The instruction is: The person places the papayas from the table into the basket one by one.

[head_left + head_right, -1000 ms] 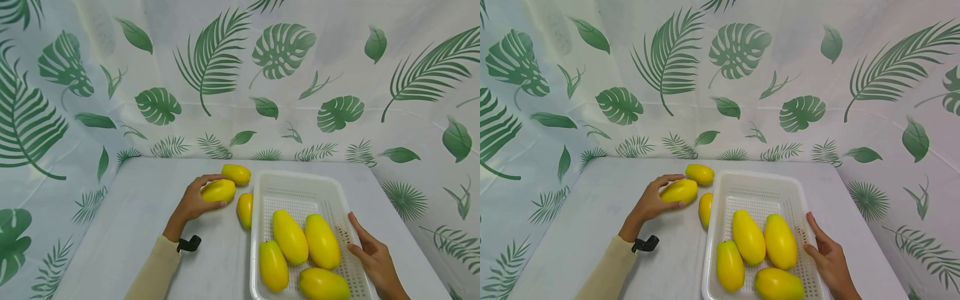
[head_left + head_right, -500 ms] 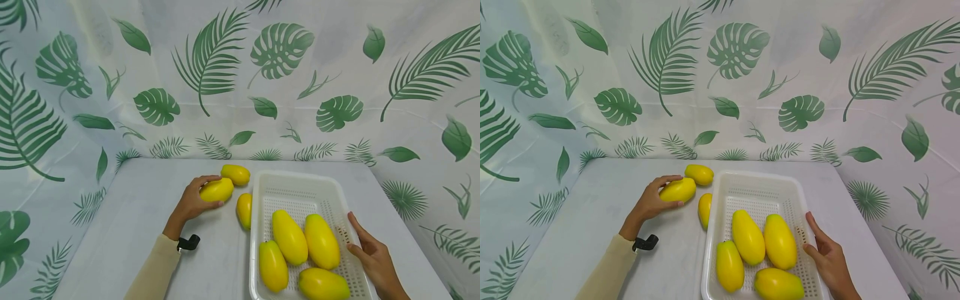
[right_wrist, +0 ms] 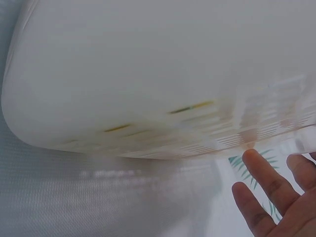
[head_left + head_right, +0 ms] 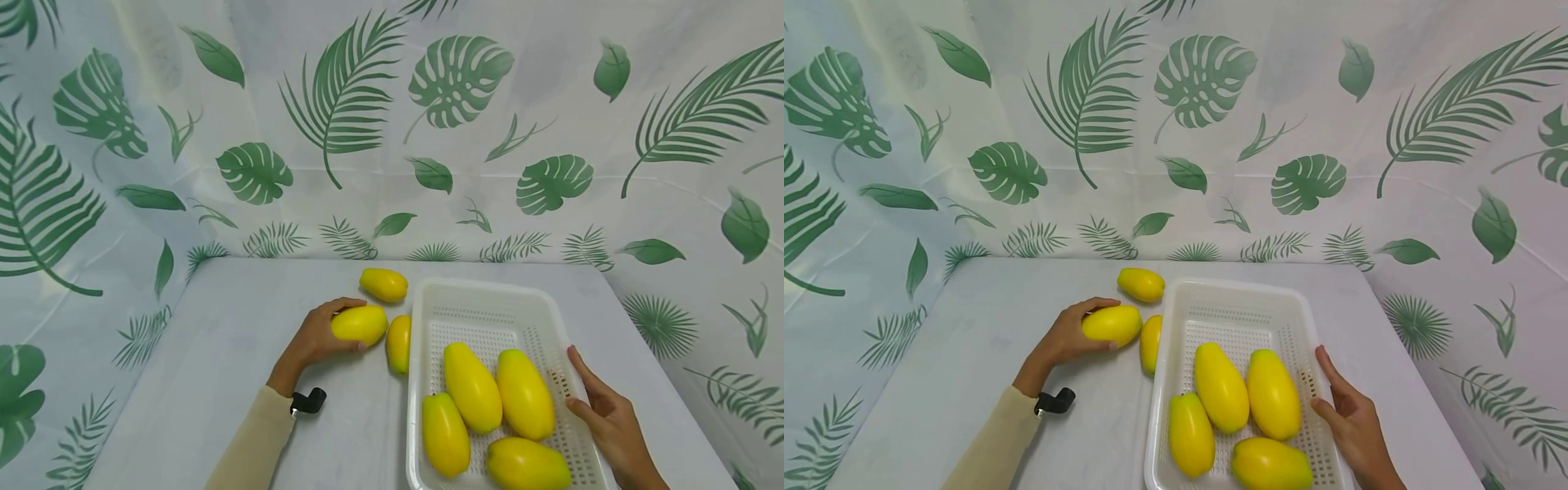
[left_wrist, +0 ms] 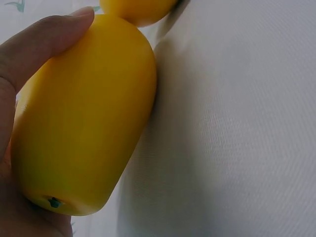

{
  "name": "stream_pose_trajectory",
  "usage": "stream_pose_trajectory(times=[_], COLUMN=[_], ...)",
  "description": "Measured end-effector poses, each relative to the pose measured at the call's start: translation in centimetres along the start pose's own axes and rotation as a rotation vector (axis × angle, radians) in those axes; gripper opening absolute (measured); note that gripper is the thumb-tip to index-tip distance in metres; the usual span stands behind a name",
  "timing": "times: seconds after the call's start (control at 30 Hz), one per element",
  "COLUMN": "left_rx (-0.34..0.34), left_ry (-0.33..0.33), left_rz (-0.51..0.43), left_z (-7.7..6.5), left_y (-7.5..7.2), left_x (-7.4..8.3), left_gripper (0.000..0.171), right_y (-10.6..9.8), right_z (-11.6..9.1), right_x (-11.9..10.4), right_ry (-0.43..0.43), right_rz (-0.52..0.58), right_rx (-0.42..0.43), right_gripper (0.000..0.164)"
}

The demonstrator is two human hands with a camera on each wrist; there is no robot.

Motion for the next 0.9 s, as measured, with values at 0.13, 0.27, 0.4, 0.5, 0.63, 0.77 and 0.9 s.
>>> stream_pose_trajectory(times=[0.13,0.27,0.4,0.5,0.63,0.77,0.9], left_rx=[0.005,0.018,0.029,0.03,0.029,0.031,0.033], left_ry=[0.012,0.009,0.01,0.011,0.005,0.003,0.015], left_rz=[-0.015,-0.031,-0.036,-0.043,-0.062,-0.071,-0.077], left_z=[-0.1,-0.2,-0.3,-0.4,-0.5,-0.5,-0.5], left_y=[-0.1,-0.4,-0.7,-0.9,-1.2,-1.3,-1.5], left_x=[-0.1,-0.3,-0.2,0.0,0.3,0.6,1.1], left_gripper=[0.076,0.076,0.076,0.076,0.075,0.074,0.074], right_y=[0.0,0.0,-0.1,-0.1,-0.1,-0.1,-0.1], right_z=[0.0,0.0,0.0,0.0,0.0,0.0,0.1], right_x=[0.0,0.1,0.1,0.1,0.1,0.1,0.1], right_ry=[0.004,-0.003,-0.008,-0.007,-0.004,-0.005,-0.009], right_rz=[0.004,0.012,0.008,-0.006,-0.021,-0.017,-0.01], right_rx=[0.001,0.001,0.0,0.0,0.0,0.0,-0.003], right_gripper=[0.071,0.07,0.07,0.07,0.07,0.07,0.07])
Point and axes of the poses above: each hand's wrist, its own z-axis towards the middle knuckle, its own y-axis out of the palm, x = y × z, the point moved 4 cm from there along z, towards the middle knuckle, and after that the axes turned 13 degrees about -y, right-handed, at the moved point
